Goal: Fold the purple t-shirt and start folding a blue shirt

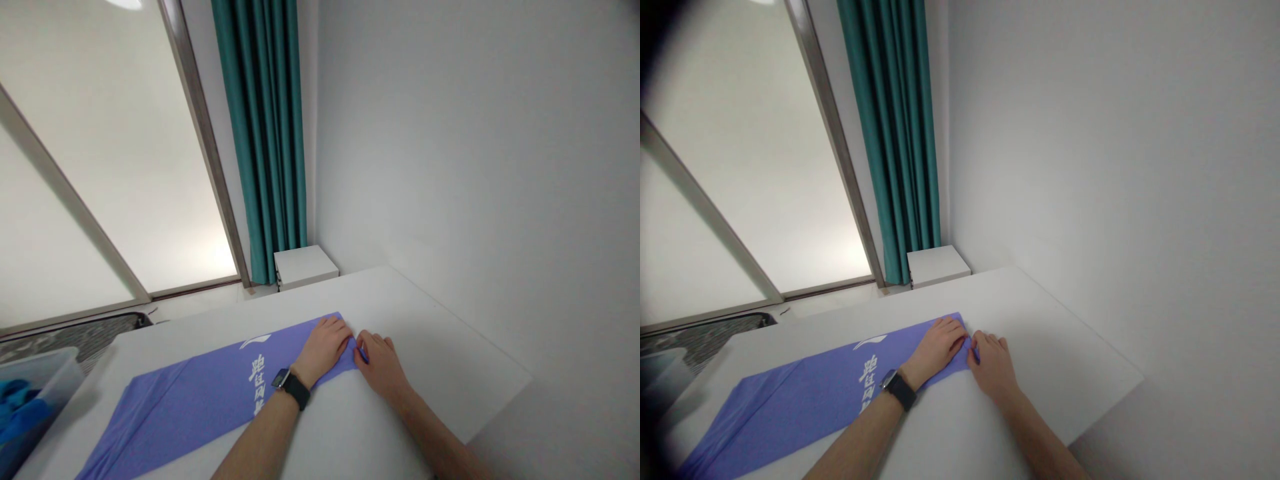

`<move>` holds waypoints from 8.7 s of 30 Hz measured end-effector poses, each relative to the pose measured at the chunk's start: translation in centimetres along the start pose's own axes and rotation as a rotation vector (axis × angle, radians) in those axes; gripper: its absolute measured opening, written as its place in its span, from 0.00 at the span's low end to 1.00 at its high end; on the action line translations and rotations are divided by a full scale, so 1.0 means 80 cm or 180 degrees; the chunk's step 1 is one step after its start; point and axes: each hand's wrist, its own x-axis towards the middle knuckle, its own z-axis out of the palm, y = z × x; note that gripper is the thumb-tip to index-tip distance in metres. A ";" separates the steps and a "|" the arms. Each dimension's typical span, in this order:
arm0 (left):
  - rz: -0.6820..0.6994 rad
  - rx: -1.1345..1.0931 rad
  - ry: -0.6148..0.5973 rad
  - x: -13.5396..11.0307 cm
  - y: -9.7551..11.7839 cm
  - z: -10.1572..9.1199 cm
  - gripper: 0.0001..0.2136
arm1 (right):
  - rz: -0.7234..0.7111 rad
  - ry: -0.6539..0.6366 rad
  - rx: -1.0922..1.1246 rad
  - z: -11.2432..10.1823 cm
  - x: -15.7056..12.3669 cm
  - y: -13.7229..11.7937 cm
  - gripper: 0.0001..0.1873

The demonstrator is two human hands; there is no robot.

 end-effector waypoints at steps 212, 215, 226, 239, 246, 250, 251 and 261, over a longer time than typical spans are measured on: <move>-0.1108 0.0883 -0.0420 -0.176 -0.047 -0.064 0.26 | -0.0712 -0.1255 -0.0327 0.032 0.050 -0.034 0.33; -0.1348 0.1008 -0.0408 -0.225 -0.066 -0.085 0.26 | -0.0747 -0.1232 -0.0357 0.038 0.050 -0.029 0.34; -0.1834 0.1117 -0.0329 -0.267 -0.073 -0.098 0.27 | -0.0811 -0.1169 -0.0423 0.055 0.051 -0.012 0.34; -0.1540 0.0771 -0.0475 -0.270 -0.071 -0.124 0.27 | -0.0795 -0.1267 -0.0473 0.024 0.013 -0.124 0.35; -0.1846 0.0768 -0.0565 -0.268 -0.054 -0.114 0.28 | -0.0762 -0.1264 -0.0509 0.020 0.050 -0.134 0.33; -0.1996 0.0599 -0.0709 -0.257 -0.020 -0.112 0.30 | -0.0633 -0.1221 -0.0608 0.029 0.073 -0.147 0.31; -0.2014 0.0518 -0.0828 -0.253 -0.011 -0.114 0.30 | -0.0587 -0.1217 -0.0638 0.031 0.079 -0.153 0.31; -0.1240 0.0347 -0.1063 -0.230 0.014 -0.155 0.23 | -0.0315 -0.1013 -0.0700 0.074 0.096 -0.205 0.34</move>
